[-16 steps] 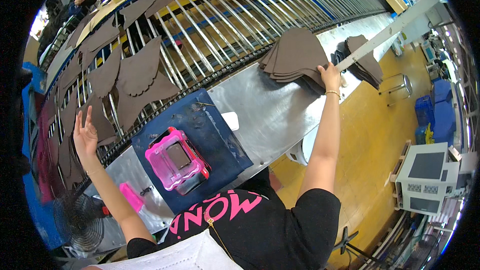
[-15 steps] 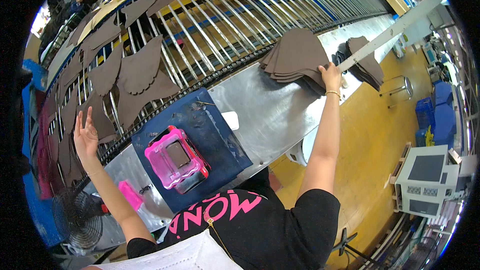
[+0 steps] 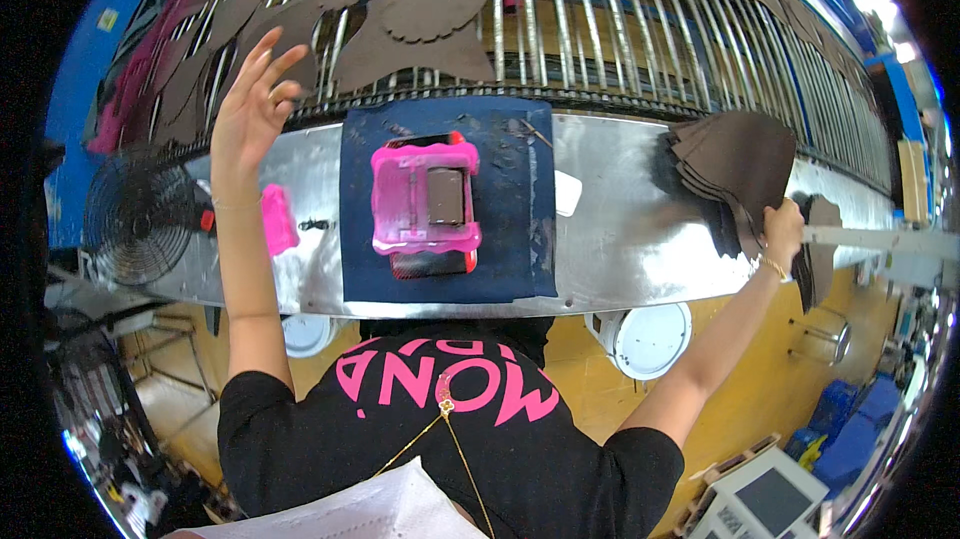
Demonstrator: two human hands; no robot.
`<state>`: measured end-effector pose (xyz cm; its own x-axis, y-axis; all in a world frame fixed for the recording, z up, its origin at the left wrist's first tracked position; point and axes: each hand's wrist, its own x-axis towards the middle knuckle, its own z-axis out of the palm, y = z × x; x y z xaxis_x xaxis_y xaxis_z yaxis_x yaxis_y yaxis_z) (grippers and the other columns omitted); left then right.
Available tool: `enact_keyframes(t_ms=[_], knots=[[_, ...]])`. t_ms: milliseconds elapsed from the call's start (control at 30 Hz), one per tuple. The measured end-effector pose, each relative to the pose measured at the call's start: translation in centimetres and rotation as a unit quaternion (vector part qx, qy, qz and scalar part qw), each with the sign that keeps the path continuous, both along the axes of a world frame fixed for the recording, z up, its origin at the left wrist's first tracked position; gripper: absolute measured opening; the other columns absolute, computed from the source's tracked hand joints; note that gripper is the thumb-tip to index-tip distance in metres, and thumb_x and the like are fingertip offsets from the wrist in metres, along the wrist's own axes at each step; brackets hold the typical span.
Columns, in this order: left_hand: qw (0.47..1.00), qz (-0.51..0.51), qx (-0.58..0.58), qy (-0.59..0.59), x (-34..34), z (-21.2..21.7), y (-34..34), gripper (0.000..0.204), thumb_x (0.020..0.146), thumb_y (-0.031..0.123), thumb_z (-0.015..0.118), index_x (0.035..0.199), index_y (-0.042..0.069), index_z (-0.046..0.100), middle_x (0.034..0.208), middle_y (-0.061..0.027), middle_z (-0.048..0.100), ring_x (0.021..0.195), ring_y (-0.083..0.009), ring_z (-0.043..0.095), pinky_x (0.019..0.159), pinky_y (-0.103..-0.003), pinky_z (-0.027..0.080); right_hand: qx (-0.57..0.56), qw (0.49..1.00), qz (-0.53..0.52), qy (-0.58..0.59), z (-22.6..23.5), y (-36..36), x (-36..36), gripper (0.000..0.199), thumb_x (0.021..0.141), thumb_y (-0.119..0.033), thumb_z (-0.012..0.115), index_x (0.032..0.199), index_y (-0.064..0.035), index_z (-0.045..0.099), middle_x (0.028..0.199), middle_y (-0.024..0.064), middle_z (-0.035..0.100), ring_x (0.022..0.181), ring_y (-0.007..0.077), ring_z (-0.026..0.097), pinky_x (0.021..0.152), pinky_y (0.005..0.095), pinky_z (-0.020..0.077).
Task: The person repeatedly picks up brown fabric pieces from a pile on the table and places them onto a metal conveyor rack. The person handles the pieces one at a time, arranging them in a row along the rack.
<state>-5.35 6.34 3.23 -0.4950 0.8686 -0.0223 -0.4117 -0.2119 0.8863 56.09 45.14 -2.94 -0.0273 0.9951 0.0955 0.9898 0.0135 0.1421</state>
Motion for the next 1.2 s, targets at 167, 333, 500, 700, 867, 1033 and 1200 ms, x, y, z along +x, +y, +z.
enact_keyframes(t_ms=[167, 333, 500, 700, 867, 1033, 1200], knots=[[0.975, -0.065, -0.089, 0.193, 5.5, 2.9, 2.3, 0.047, 0.090, 0.025, 0.058, 0.131, 0.007, 0.042, 0.120, -0.0142, 0.055, 0.085, -0.0180, 0.065, 0.062, -0.023, 0.055, 0.003, 0.960, 0.105, 0.259, 12.1, -11.0, -11.6, 0.038, 0.095, -0.027, 0.051, 0.120, 0.0012, 0.054, 0.065, 0.0117, 0.057, 0.047, 0.0148, 0.060, 0.038, 0.0269, 0.0433], [0.927, 0.037, 0.012, 0.373, 9.0, 1.9, 4.2, 0.052, 0.085, 0.023, 0.065, 0.129, 0.005, 0.045, 0.120, -0.0121, 0.055, 0.096, -0.0163, 0.062, 0.064, -0.024, 0.054, 0.011, 0.775, 0.233, 0.587, 14.3, -19.1, -19.0, 0.034, 0.091, -0.023, 0.058, 0.115, 0.0019, 0.053, 0.081, 0.0126, 0.065, 0.054, 0.0172, 0.064, 0.036, 0.0218, 0.0450], [0.964, -0.067, -0.081, 0.243, 8.6, 4.1, 1.4, 0.034, 0.087, 0.022, 0.064, 0.112, 0.000, 0.057, 0.087, -0.0125, 0.066, 0.065, -0.0142, 0.066, 0.045, -0.021, 0.048, -0.077, 0.601, 0.338, 0.720, 10.8, -23.0, -25.4, 0.019, 0.092, -0.012, 0.056, 0.104, 0.0027, 0.053, 0.078, 0.0140, 0.065, 0.052, 0.0194, 0.063, 0.040, 0.0256, 0.0515], [0.920, 0.139, -0.056, 0.363, 5.2, 5.6, -6.4, 0.023, 0.088, 0.014, 0.062, 0.106, -0.001, 0.060, 0.061, -0.0029, 0.057, 0.047, -0.0068, 0.053, 0.041, -0.017, 0.035, -0.109, 0.638, 0.491, 0.584, 5.5, -24.4, -31.2, 0.010, 0.078, -0.007, 0.071, 0.084, 0.0009, 0.067, 0.076, 0.0098, 0.068, 0.062, 0.0133, 0.061, 0.055, 0.0249, 0.0449], [0.863, 0.231, -0.109, 0.436, 3.9, 5.2, -11.0, 0.021, 0.086, 0.010, 0.065, 0.104, 0.000, 0.062, 0.065, -0.0032, 0.060, 0.051, -0.0059, 0.054, 0.044, -0.016, 0.037, -0.165, 0.640, 0.527, 0.535, 4.3, -25.9, -33.3, 0.008, 0.076, -0.007, 0.072, 0.080, -0.0009, 0.070, 0.073, 0.0118, 0.068, 0.062, 0.0186, 0.064, 0.055, 0.0271, 0.0466], [0.853, 0.172, -0.140, 0.472, 4.3, 3.3, -11.3, 0.016, 0.085, 0.006, 0.064, 0.100, -0.001, 0.063, 0.068, -0.0021, 0.061, 0.053, -0.0054, 0.055, 0.046, -0.017, 0.040, -0.132, 0.671, 0.555, 0.473, 4.0, -25.1, -31.7, 0.010, 0.074, -0.007, 0.072, 0.083, -0.0021, 0.071, 0.078, 0.0117, 0.068, 0.066, 0.0234, 0.065, 0.059, 0.0286, 0.0484], [0.872, 0.049, -0.199, 0.445, 6.7, 1.6, -7.5, 0.009, 0.084, 0.003, 0.061, 0.091, -0.003, 0.063, 0.070, -0.0046, 0.061, 0.053, -0.0077, 0.057, 0.047, -0.021, 0.043, -0.087, 0.761, 0.515, 0.384, -1.4, -21.5, -24.5, 0.025, 0.075, -0.002, 0.070, 0.099, -0.0008, 0.064, 0.088, 0.0111, 0.067, 0.078, 0.0253, 0.064, 0.073, 0.0315, 0.0483]])
